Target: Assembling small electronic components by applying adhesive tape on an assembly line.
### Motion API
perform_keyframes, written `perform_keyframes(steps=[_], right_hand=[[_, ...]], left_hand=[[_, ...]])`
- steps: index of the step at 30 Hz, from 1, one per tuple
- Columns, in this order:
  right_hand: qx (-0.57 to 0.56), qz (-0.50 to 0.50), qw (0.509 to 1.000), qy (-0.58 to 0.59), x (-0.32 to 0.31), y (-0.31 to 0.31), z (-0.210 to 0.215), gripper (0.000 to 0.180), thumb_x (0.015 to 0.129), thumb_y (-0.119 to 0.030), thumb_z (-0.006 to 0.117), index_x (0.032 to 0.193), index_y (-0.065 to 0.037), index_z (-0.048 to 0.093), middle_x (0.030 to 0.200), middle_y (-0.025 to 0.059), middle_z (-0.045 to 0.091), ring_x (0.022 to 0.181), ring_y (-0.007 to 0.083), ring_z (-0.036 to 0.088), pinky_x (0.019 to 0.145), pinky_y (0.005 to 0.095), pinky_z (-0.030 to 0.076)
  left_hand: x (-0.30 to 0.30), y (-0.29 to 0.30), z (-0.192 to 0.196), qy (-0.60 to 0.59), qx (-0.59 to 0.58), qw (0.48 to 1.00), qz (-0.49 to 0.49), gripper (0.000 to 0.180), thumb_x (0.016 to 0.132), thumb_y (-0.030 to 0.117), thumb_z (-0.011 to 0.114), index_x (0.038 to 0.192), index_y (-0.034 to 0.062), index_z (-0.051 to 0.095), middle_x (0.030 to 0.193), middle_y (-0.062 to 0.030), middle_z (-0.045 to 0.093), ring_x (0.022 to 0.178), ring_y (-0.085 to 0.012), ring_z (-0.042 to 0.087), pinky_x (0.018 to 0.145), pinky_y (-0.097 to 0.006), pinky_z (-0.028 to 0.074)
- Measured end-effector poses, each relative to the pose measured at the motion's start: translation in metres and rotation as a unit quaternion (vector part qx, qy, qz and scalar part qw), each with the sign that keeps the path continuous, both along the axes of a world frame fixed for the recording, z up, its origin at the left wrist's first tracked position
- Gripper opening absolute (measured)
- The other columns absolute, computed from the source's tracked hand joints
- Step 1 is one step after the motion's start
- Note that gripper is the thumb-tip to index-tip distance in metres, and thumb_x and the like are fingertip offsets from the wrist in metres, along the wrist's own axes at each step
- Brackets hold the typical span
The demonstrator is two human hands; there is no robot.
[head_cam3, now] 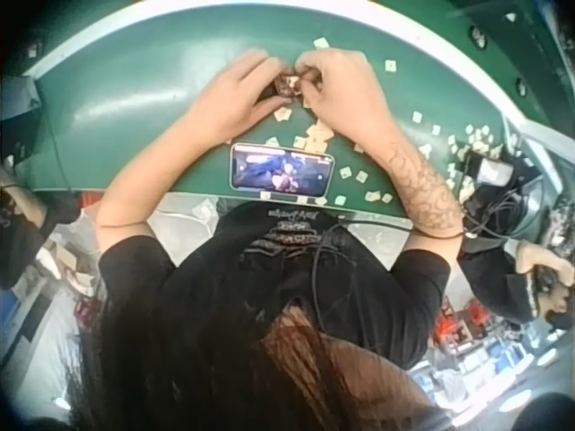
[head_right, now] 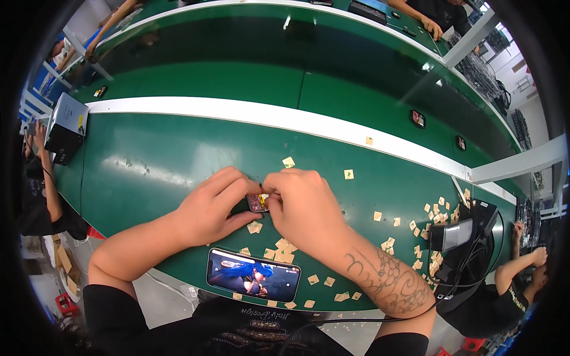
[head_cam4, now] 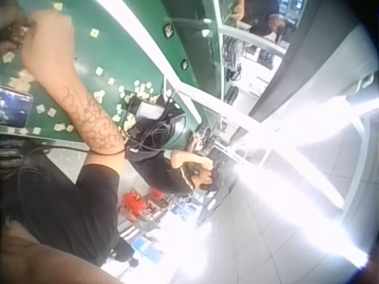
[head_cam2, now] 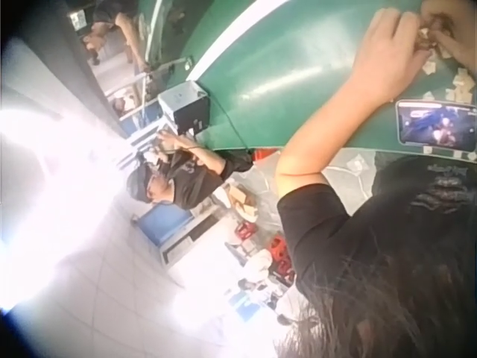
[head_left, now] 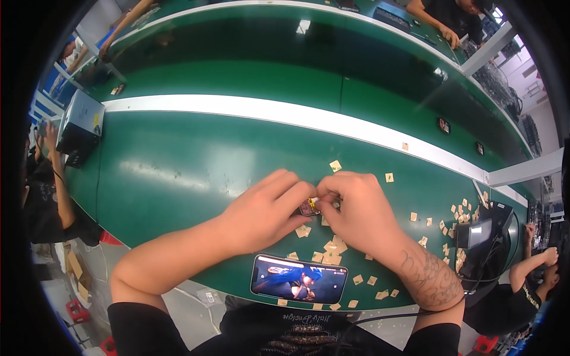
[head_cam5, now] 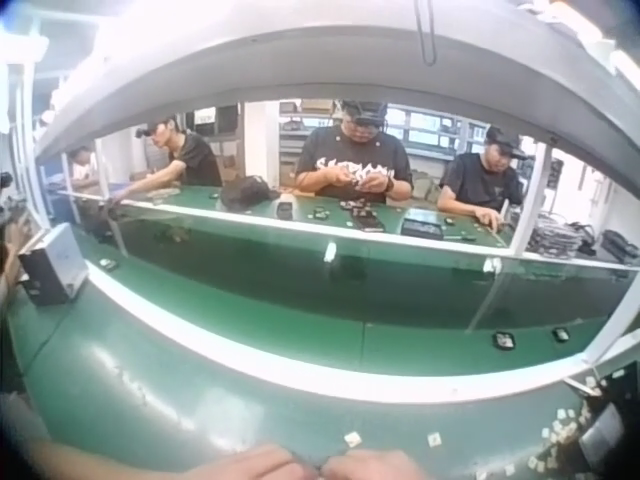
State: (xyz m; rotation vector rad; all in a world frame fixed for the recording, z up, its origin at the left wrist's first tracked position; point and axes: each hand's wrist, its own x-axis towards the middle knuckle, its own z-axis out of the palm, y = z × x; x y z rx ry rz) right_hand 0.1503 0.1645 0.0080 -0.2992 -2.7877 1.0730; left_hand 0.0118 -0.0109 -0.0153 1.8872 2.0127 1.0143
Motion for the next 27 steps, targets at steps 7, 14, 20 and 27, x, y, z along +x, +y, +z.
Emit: perform_keyframes(steps=[7,14,20,27], right_hand=[[-0.133,-0.024,0.990,0.033,0.010,0.014,0.005,0.018,0.090,-0.002,0.077,0.107,-0.003,0.073,0.083,0.0100,0.072,0.068,0.0248,0.068,0.063,0.0356,0.052],[-0.211,-0.028,0.976,0.046,0.010,0.016,0.007,0.018,0.093,0.000,0.076,0.111,-0.001,0.073,0.080,0.0047,0.071,0.059,0.0078,0.051,0.053,0.0274,0.037],[-0.182,-0.027,0.980,0.075,0.014,0.011,0.008,0.017,0.092,0.001,0.077,0.109,-0.001,0.073,0.083,0.0066,0.072,0.063,0.0111,0.058,0.055,0.0289,0.042],[-0.140,-0.026,0.984,0.102,0.013,0.008,0.003,0.017,0.091,0.000,0.078,0.107,-0.001,0.073,0.085,0.0099,0.073,0.076,0.0199,0.073,0.061,0.0326,0.052]], left_hand=[[0.005,0.000,-0.006,-0.009,0.071,0.997,-0.010,0.046,0.081,0.005,0.086,0.120,0.0031,0.061,0.108,-0.0145,0.061,0.100,-0.0370,0.062,0.084,-0.044,0.055],[0.006,0.010,0.005,-0.257,0.011,0.964,0.065,0.038,0.092,0.000,0.080,0.126,0.0034,0.063,0.102,-0.0093,0.068,0.087,-0.0184,0.069,0.072,-0.032,0.054],[0.006,0.018,0.002,-0.350,-0.020,0.935,0.056,0.027,0.096,-0.005,0.074,0.118,0.0029,0.061,0.086,-0.0028,0.067,0.074,-0.0094,0.066,0.064,-0.027,0.050],[0.003,0.021,0.008,-0.392,-0.086,0.915,0.045,0.025,0.098,-0.010,0.071,0.117,0.0016,0.059,0.107,-0.0032,0.067,0.098,-0.0079,0.066,0.092,-0.028,0.055]])
